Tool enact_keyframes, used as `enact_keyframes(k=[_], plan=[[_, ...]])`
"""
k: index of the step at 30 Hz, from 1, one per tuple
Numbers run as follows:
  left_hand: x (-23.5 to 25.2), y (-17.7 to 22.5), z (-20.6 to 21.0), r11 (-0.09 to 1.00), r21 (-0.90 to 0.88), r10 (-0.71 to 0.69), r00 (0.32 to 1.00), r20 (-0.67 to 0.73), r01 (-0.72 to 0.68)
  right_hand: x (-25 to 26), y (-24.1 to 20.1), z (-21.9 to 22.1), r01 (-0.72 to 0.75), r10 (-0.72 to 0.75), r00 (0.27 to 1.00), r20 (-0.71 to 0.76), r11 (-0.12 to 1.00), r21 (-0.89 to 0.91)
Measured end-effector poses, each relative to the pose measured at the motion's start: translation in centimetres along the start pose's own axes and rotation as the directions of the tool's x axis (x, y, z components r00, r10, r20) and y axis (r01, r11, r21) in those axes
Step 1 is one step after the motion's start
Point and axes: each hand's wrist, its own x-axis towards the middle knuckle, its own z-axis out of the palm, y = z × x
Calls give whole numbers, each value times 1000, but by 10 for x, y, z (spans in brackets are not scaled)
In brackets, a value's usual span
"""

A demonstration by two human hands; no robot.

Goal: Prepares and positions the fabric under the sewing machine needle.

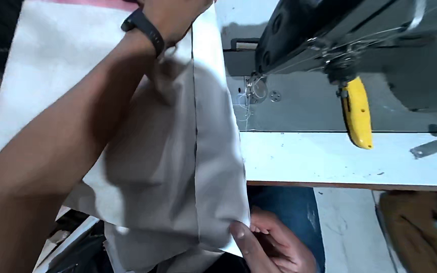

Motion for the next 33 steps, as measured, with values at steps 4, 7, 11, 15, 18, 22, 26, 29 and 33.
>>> enact_keyframes(k=[4, 7, 11, 15, 18, 22, 26, 29, 33], plan=[[-76, 45, -43, 965, -18, 260, 963, -67, -262, 6, -3, 7, 125, -127, 992, -13, 987, -104], [-167, 72, -49, 912, 2, 407, 902, 141, -411, 6, -6, 10, 130, -133, 991, -21, 986, -108], [-223, 56, -22, 927, 11, 368, 913, 174, -376, -2, -4, 11, 13, -10, 999, -39, 997, 78], [-231, 35, 5, 928, 127, 320, 922, 220, -352, -15, 13, 2, -146, 155, 986, -56, 979, 144], [-234, 35, 13, 901, 199, 329, 907, 262, -385, -19, 32, -5, -218, 232, 970, -77, 963, 159], [-235, 34, 13, 903, 188, 334, 905, 261, -388, -20, 33, -9, -191, 204, 977, -55, 964, 183], [-232, 31, 9, 932, 128, 316, 933, 173, -340, -14, 22, -10, -152, 156, 987, -24, 980, 131], [-222, 31, -1, 949, 61, 303, 950, 78, -308, -6, 11, -22, -56, 54, 998, -18, 995, -82], [-199, 31, -9, 944, 57, 326, 945, -16, -325, 26, -7, -54, 215, -219, 975, 28, 913, -348]])
